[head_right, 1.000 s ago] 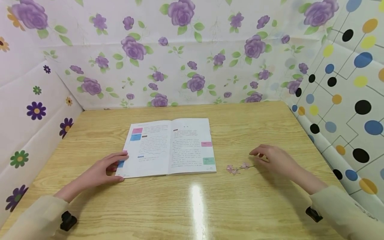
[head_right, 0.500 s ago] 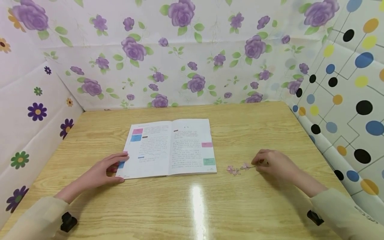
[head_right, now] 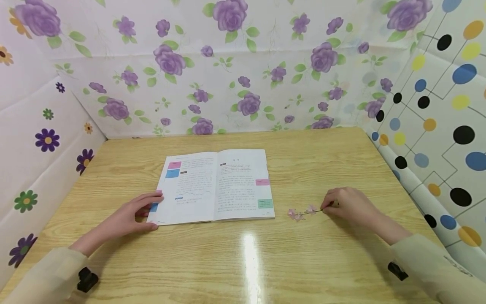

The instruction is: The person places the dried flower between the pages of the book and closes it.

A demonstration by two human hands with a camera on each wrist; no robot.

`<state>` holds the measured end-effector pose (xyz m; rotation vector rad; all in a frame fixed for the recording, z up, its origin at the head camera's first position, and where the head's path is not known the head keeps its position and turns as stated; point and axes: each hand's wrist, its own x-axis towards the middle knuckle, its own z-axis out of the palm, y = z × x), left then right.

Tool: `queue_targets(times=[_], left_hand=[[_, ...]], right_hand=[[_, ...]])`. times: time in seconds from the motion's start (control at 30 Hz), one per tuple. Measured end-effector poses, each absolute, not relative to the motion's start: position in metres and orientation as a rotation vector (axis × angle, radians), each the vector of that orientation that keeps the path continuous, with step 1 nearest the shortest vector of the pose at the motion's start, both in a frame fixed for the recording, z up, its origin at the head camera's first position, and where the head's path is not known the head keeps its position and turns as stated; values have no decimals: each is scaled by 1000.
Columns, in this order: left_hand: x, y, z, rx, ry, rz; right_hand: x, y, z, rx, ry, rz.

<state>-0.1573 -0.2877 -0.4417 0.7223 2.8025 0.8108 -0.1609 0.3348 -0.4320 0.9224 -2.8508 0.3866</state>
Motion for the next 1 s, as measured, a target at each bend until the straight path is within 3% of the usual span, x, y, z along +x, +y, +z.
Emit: queue_targets(times=[0.6, 1.0], left_hand=[[-157, -288, -440, 711, 2802, 795], [-157, -287, -440, 724, 2804, 794]], right_hand=[[-165, 339, -440, 1094, -2622, 342], [-177, 340, -432, 1123, -2814, 501]])
